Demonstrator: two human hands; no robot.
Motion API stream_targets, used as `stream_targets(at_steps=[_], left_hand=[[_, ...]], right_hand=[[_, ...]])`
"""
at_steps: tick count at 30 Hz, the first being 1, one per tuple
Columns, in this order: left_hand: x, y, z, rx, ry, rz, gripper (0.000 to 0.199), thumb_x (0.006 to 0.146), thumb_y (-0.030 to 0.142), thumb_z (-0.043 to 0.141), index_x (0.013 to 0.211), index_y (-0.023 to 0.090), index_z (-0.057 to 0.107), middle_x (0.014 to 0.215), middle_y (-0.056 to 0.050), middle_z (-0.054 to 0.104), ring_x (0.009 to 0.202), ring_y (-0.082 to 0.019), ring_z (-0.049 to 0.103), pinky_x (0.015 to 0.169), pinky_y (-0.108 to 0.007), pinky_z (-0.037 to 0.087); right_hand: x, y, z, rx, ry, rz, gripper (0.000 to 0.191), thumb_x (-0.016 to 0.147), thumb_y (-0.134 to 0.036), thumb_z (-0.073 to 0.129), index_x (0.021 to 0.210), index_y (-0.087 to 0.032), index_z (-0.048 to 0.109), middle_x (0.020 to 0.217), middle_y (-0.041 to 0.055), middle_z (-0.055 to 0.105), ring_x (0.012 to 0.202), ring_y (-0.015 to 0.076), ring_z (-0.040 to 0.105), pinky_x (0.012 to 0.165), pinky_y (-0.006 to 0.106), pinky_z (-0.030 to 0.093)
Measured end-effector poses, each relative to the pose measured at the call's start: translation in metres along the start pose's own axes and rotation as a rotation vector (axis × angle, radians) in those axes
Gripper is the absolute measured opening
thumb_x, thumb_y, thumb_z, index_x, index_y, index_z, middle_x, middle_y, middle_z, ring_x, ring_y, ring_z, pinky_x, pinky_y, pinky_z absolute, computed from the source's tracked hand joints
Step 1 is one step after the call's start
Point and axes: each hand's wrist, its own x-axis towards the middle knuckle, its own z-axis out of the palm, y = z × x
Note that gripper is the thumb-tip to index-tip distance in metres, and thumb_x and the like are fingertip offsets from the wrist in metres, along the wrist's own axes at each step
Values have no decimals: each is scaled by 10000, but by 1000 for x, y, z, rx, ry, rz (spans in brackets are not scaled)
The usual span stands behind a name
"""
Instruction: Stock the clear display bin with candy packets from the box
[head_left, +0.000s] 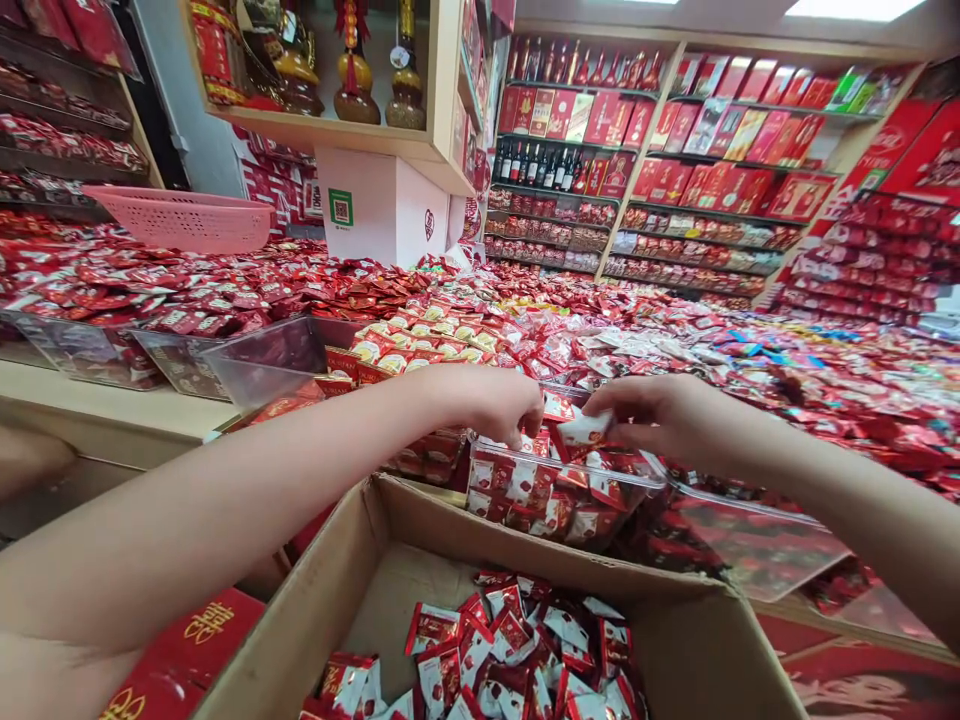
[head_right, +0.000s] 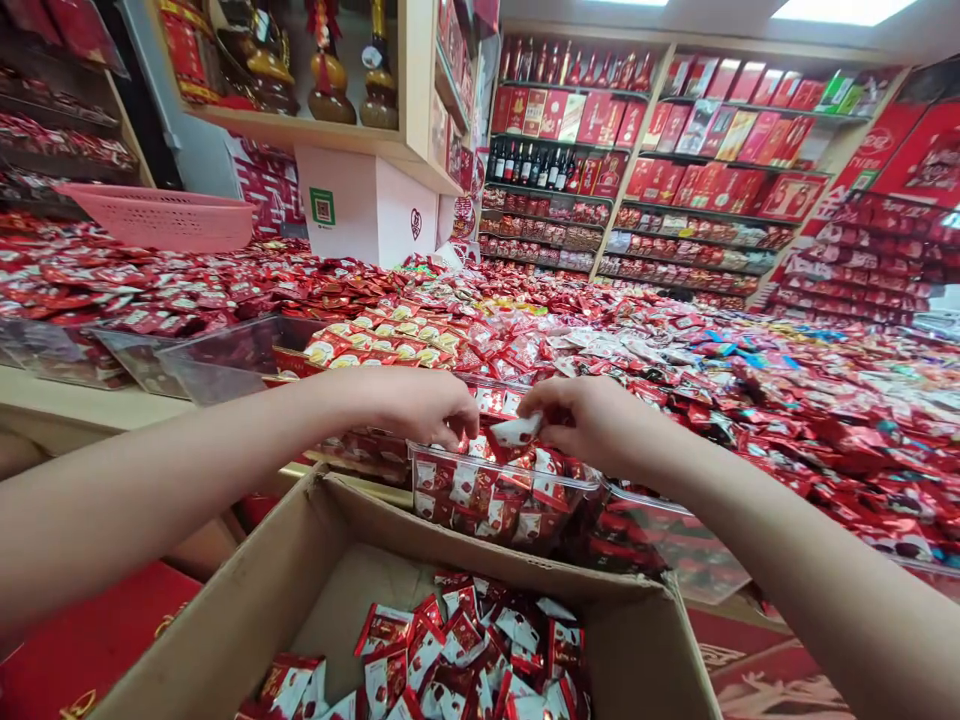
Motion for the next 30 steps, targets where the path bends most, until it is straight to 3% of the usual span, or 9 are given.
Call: stream_targets(at_steps=[4,7,13,19,26,30], left_hand=[[5,2,-2,37,-100,-8,298,640,160,561,922,193,654,817,-29,665,618,-136,537,558,-229,383],[12,-3,0,31,-141,-6,317,605,182,601,917,203,657,780,-25,667,605,-143,534,545,-232,388],[31,-10,10,20,-209,-20,322,513,196,668,835,214,676,662,-14,652,526,-139,512,507,-234,387],[33,-9,12,-12,-217,-25,287,497,160,639,774,220,682,628,8,636,507,-129,498,489,-223,379],[32,-10,8,-50,-219,-17,364,520,158,620,875,224,666,672,9,652,540,-130,501,517,-227,382],[34,-9,11,-84,-223,30,274,547,192,635,818,215,671,706,18,657,566,-116,511,525,-207,372]], right_hand=[[12,-1,4,-192,-250,-62,343,636,-59,467,834,-236,683,755,3,679,670,161,585,637,271,418],[18,1,9,-200,-378,-44,404,560,-26,457,814,-243,684,659,-9,653,582,144,544,533,241,380],[31,1,23,-107,-482,63,173,513,-69,518,599,-186,611,552,-14,576,513,126,476,453,218,337],[33,7,32,60,-463,69,92,590,-173,537,647,-175,610,573,-24,585,528,107,480,487,204,369],[33,15,41,196,-496,98,85,591,-180,532,637,-173,603,541,-36,580,478,96,484,463,199,383],[33,14,41,204,-491,96,88,601,-173,514,639,-170,593,542,-37,565,474,91,470,459,199,372]])
